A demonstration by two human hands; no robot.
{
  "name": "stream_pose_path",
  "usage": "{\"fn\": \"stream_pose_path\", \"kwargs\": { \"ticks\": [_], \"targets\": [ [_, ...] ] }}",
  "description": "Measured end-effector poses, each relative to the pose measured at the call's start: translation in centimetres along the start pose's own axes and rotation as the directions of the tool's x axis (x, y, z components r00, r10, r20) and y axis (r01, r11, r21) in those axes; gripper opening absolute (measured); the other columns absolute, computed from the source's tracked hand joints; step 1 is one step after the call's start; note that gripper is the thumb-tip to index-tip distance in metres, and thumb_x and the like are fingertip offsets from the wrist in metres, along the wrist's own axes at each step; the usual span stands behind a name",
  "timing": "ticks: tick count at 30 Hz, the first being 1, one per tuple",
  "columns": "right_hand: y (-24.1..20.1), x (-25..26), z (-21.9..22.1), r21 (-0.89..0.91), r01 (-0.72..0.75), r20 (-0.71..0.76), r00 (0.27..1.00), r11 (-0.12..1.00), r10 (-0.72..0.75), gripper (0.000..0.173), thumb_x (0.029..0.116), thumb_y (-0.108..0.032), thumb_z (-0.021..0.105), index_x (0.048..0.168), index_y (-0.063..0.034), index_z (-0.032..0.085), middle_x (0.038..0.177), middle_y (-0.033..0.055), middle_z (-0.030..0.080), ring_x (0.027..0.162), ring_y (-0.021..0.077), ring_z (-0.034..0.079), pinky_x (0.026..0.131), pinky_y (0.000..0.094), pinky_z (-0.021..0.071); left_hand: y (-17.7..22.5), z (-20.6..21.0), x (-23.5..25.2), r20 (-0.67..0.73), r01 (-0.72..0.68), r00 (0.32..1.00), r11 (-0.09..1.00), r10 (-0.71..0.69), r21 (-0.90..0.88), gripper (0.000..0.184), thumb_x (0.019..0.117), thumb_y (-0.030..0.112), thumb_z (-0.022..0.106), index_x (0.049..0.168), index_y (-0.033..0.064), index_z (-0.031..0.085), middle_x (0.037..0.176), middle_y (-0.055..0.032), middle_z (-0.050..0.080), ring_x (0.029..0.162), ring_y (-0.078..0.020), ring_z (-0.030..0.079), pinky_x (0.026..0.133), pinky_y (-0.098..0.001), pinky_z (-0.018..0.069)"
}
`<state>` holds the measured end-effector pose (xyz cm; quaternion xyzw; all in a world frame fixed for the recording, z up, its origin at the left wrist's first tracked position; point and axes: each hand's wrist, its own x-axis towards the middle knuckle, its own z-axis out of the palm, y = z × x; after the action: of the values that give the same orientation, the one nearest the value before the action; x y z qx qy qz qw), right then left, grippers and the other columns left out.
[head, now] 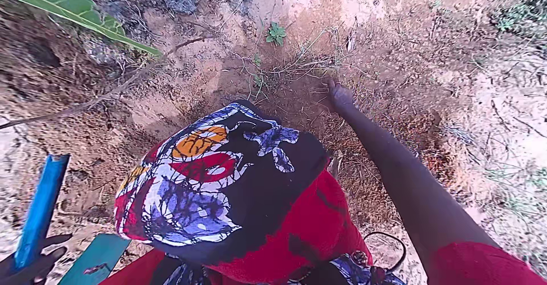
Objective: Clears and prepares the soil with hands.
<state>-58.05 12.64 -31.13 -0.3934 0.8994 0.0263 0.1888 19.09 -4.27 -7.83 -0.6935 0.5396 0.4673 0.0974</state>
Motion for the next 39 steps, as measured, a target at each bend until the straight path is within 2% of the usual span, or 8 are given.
{"fn": "stream_pose_path", "kwargs": {
  "ticks": [7,10,13,17,21,29,36,39],
  "targets": [
    [0.4,4.7,-2.4,-0.019,0.090,0.025,0.996,0.996,-0.090,0.038,0.1060,-0.003,0.044,0.142,0.0030,0.053,0.134,0.0339,0.061,0.122,0.0548,0.060,0.094,0.0696,0.0479,-0.7,-0.4,0.1,-0.013,0.062,0.998,0.998,-0.061,0.024,0.042,0.0957,0.021,0.063,0.136,0.0164,0.052,0.073,0.0131,0.059,0.057,-0.0023,0.061,0.055,-0.0229,0.0556],
    [0.8,7.5,-2.3,-0.081,0.079,0.050,0.996,0.994,-0.075,0.050,0.1048,-0.002,0.048,0.154,-0.0025,0.042,0.145,0.0299,0.055,0.129,0.0523,0.057,0.098,0.0687,0.0475,-0.8,-0.4,-0.1,-0.022,0.068,0.997,0.998,-0.068,0.013,0.042,0.0955,0.021,0.064,0.136,0.0159,0.052,0.073,0.0125,0.060,0.058,-0.0029,0.061,0.056,-0.0234,0.0556],
    [0.7,8.3,-2.2,-0.119,0.063,0.031,0.998,0.991,-0.059,0.049,0.1001,0.001,0.055,0.148,0.0007,0.045,0.139,0.0323,0.057,0.124,0.0555,0.058,0.093,0.0713,0.0480,-1.0,-0.6,0.1,-0.061,0.094,0.994,0.995,-0.092,0.030,0.040,0.0934,0.023,0.066,0.132,0.0189,0.055,0.071,0.0119,0.059,0.056,-0.0043,0.060,0.054,-0.0244,0.0550],
    [0.4,9.1,-2.5,-0.171,0.025,-0.014,1.000,0.985,-0.027,0.039,0.1022,0.000,0.051,0.141,0.0024,0.051,0.131,0.0334,0.061,0.122,0.0579,0.057,0.086,0.0729,0.0483,-7.3,-4.9,4.2,0.183,-0.059,0.980,0.993,0.078,-0.107,0.049,0.0959,0.026,0.070,0.141,0.0149,0.055,0.077,0.0000,0.064,0.058,-0.0129,0.063,0.052,-0.0341,0.0571],
    [-0.2,8.4,-3.4,-0.111,-0.049,0.009,0.999,0.993,0.050,0.037,0.1013,-0.004,0.055,0.136,0.0082,0.055,0.132,0.0368,0.059,0.119,0.0577,0.059,0.089,0.0718,0.0488,0.5,-0.2,0.3,-0.053,0.082,0.995,0.996,-0.080,0.033,0.040,0.0910,0.019,0.066,0.130,0.0179,0.055,0.073,0.0108,0.060,0.056,-0.0051,0.060,0.053,-0.0249,0.0550],
    [-0.3,8.6,-3.0,-0.126,-0.082,0.040,0.995,0.989,0.088,0.035,0.1019,-0.001,0.052,0.135,0.0107,0.051,0.130,0.0344,0.061,0.117,0.0528,0.063,0.087,0.0676,0.0516,0.7,-0.1,0.0,-0.040,0.065,0.997,0.997,-0.067,-0.035,0.043,0.0917,0.016,0.065,0.133,0.0157,0.054,0.072,0.0093,0.061,0.055,-0.0053,0.060,0.051,-0.0235,0.0541],
    [-1.6,8.9,-3.6,-0.196,-0.176,0.148,0.967,0.965,0.207,0.043,0.0943,-0.016,0.069,0.120,0.0164,0.058,0.125,0.0355,0.061,0.117,0.0515,0.062,0.086,0.0673,0.0515,-0.3,-0.4,0.2,-0.035,0.069,0.997,0.997,-0.071,-0.036,0.044,0.0918,0.016,0.065,0.134,0.0161,0.054,0.072,0.0090,0.062,0.054,-0.0052,0.060,0.050,-0.0232,0.0537],
    [-2.3,9.2,-3.7,-0.210,-0.173,0.183,0.960,0.962,0.213,0.031,0.1002,-0.008,0.058,0.120,0.0161,0.060,0.128,0.0349,0.061,0.120,0.0509,0.061,0.089,0.0656,0.0510,-0.3,-0.3,0.2,-0.041,0.068,0.997,0.997,-0.069,-0.033,0.043,0.0921,0.017,0.065,0.134,0.0153,0.054,0.072,0.0085,0.061,0.053,-0.0050,0.059,0.049,-0.0228,0.0528]
  ]
}}
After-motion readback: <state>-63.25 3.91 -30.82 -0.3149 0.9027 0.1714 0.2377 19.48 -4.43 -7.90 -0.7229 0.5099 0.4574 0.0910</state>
